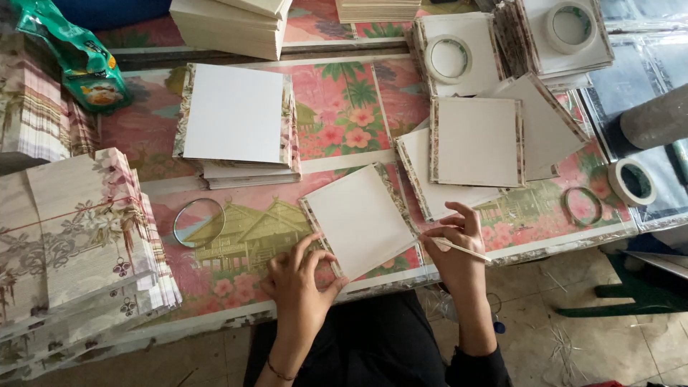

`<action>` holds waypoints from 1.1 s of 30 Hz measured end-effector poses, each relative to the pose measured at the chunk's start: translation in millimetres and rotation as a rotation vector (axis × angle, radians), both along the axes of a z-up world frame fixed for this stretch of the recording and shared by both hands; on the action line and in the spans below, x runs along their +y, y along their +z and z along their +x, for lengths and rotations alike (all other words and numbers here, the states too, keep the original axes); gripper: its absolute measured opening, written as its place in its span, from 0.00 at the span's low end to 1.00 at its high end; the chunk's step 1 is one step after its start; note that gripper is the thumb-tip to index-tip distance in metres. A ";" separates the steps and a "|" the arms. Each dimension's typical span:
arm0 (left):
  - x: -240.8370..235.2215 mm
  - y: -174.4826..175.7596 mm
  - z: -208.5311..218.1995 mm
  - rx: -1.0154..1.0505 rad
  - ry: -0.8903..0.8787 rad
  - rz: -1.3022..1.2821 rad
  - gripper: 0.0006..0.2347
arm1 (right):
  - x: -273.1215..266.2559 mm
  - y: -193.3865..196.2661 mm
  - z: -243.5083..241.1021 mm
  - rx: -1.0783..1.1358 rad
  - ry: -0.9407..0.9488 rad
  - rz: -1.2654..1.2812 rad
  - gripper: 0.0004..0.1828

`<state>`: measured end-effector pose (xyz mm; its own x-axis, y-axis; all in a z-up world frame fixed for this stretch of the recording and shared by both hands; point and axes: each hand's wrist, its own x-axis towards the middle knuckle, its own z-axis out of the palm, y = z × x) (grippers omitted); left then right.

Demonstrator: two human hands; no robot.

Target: Applying double-sided tape to the edges of decorative cards and stacking them.

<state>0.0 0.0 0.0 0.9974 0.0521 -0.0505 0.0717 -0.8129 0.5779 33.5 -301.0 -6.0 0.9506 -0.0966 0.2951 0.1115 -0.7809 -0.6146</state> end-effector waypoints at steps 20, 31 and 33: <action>10.1 -37.3 14.9 -0.240 0.167 0.165 0.23 | 98.1 3.2 -55.0 0.090 0.395 -0.081 0.04; 19.0 -11.5 -2.5 -0.164 -0.024 -0.043 0.08 | 123.7 18.5 -63.6 0.027 0.388 0.035 0.28; 19.9 -14.7 -3.6 -0.147 -0.038 -0.031 0.14 | 117.4 28.2 -63.7 -0.017 0.367 0.097 0.12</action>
